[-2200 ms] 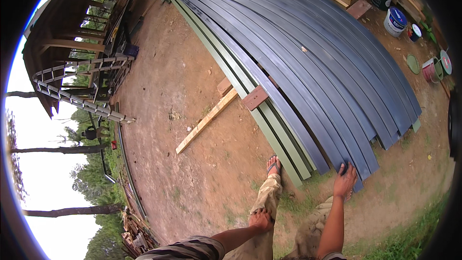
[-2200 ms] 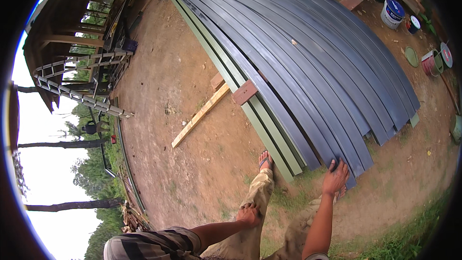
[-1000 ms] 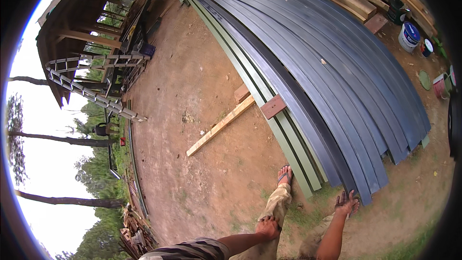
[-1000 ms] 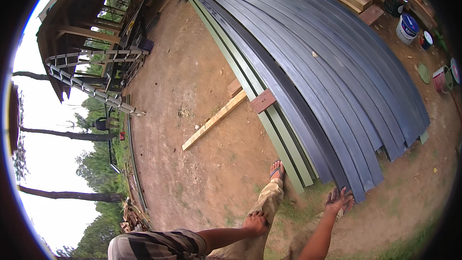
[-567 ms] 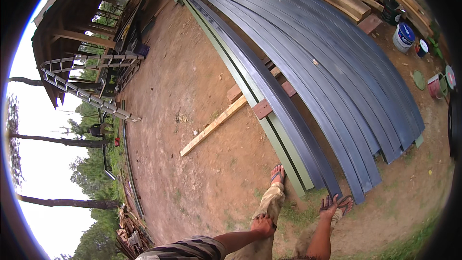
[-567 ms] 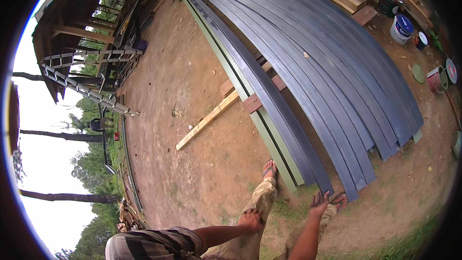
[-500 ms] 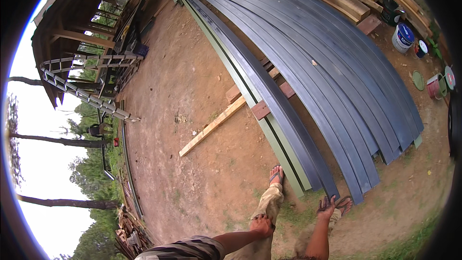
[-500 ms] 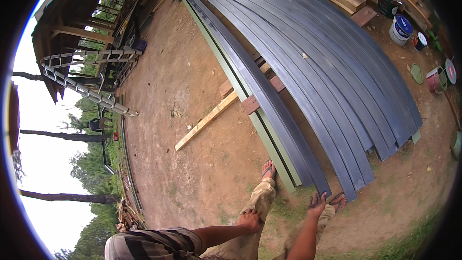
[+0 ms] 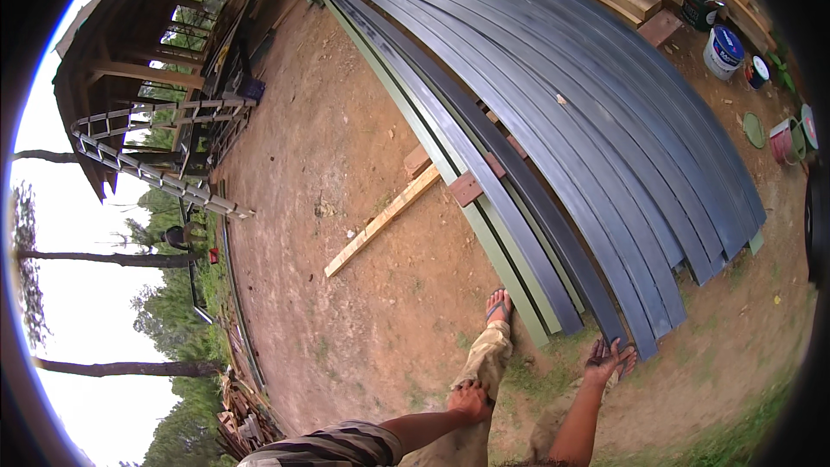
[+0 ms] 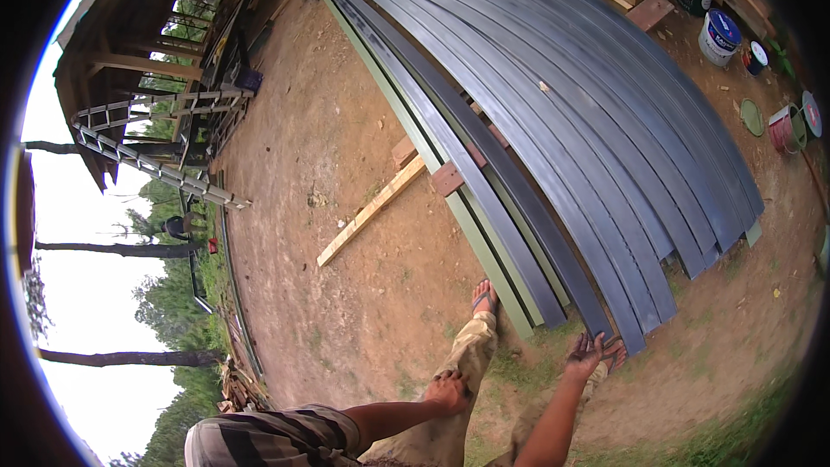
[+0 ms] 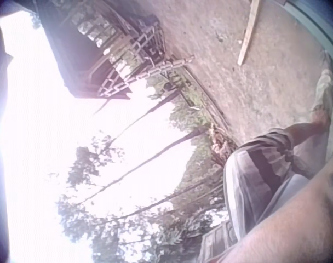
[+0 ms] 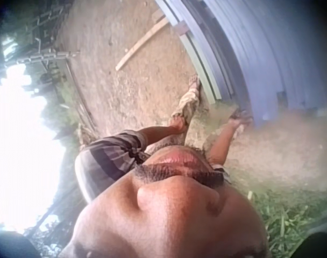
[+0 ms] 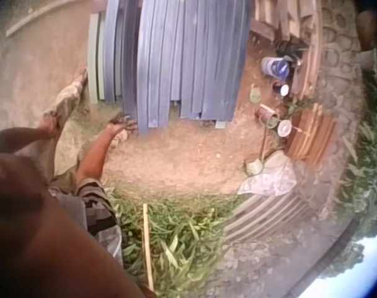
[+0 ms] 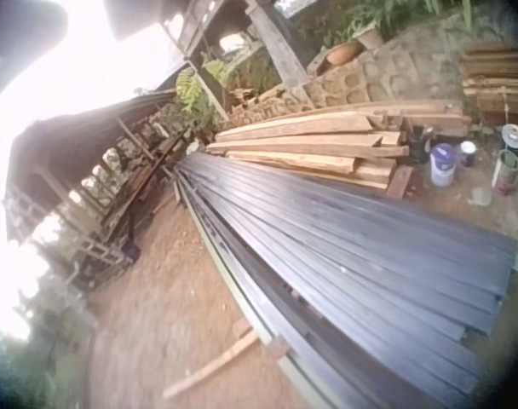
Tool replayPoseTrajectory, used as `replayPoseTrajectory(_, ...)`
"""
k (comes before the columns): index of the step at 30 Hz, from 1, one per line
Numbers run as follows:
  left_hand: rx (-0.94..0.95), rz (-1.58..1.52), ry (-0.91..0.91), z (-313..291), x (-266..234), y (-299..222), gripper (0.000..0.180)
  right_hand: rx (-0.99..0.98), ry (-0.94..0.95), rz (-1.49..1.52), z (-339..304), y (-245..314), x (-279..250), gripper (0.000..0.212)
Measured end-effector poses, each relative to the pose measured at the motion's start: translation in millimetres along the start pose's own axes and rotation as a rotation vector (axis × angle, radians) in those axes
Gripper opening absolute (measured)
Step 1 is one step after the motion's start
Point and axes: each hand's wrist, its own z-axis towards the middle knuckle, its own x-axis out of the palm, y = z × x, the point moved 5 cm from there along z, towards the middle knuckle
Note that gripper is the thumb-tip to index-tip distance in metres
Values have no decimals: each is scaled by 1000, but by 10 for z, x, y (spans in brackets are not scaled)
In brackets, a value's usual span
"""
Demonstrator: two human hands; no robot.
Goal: The person picks up a wooden board from a pile, carries it across the site, and places it onto a stack of metal beams and other boards.
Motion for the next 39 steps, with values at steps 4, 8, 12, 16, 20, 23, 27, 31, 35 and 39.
replayPoseTrajectory(4,-10,-30,-33,-38,32,83,50,-123,-4,-79,-213,198,60,68)
replayPoseTrajectory(8,-18,-23,-7,-38,-6,124,52,-162,-84,-124,-405,365,-99,63)
replayPoseTrajectory(12,-26,-38,4,-14,-110,160,53,-11,-214,-135,-481,428,-610,61)
replayPoseTrajectory(16,-25,-49,14,-7,-213,219,53,-114,-206,-157,-791,432,-947,70)
replayPoseTrajectory(20,-41,-53,30,-33,-251,271,53,-237,-144,-248,-1369,577,-691,69)
replayPoseTrajectory(23,-40,-51,36,0,-289,267,52,-175,-183,-194,-1532,788,-607,62)
replayPoseTrajectory(27,-49,-39,63,48,-272,274,51,-204,-245,-292,-2038,1032,-315,60)
replayPoseTrajectory(31,-19,7,5,46,-347,212,49,-122,-133,-294,-2514,1160,-399,66)
replayPoseTrajectory(35,-44,-12,23,86,-293,207,48,60,-86,-236,-3215,1208,-276,56)
replayPoseTrajectory(39,-35,-9,29,80,-343,160,48,114,-132,-265,-3853,1165,114,55)
